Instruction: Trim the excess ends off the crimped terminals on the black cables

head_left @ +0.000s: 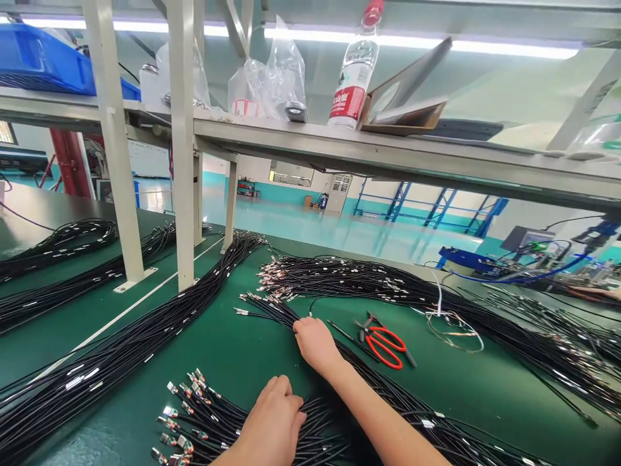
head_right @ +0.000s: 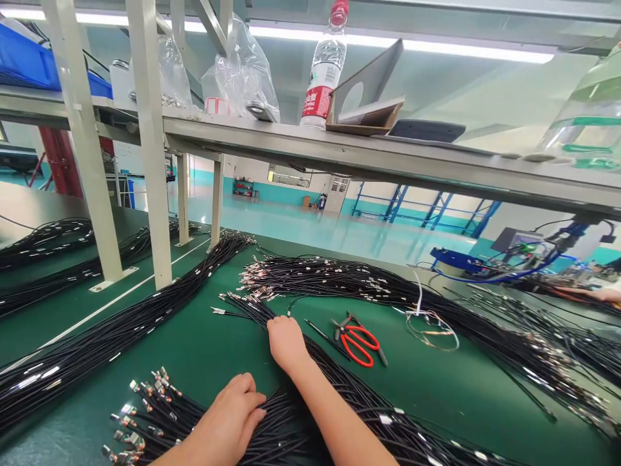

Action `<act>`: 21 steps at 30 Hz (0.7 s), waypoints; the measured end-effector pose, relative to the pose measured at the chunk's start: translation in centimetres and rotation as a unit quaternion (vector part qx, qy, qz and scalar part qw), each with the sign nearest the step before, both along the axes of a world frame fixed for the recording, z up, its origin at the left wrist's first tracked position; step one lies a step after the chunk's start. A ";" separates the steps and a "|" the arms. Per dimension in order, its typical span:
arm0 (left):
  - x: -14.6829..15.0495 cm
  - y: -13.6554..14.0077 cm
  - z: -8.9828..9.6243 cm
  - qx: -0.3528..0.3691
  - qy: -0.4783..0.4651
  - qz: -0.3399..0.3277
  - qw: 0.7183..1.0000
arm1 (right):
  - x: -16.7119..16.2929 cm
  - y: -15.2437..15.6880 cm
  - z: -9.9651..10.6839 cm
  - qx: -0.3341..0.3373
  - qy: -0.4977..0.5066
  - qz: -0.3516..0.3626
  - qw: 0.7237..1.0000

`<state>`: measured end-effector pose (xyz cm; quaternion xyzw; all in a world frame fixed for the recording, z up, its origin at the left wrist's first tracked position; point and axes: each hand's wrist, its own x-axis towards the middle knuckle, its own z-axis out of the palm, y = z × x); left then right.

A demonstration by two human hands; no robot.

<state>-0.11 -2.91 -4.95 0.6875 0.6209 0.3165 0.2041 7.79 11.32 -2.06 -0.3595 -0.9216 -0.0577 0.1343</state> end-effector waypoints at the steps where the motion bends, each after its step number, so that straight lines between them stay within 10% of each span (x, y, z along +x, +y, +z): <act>1: -0.2 0.3 0.1 0.002 -0.089 0.017 0.996 | 0.2 -0.1 0.2 0.004 0.007 0.004 1.000; 6: -2.0 3.5 1.8 0.010 -0.528 0.166 0.833 | 1.9 -2.3 1.5 0.015 0.047 0.022 0.999; 13: -4.9 5.9 3.7 0.159 -0.618 0.270 0.721 | 2.4 -5.3 0.1 -0.034 0.073 0.056 0.995; 16: -5.0 5.3 3.6 0.139 -0.604 0.243 0.746 | 2.6 -6.2 0.0 -0.105 0.086 0.076 0.988; 21: -3.4 4.2 3.8 -0.014 -0.376 0.061 0.924 | 3.2 -6.8 1.9 -0.235 0.328 0.047 0.914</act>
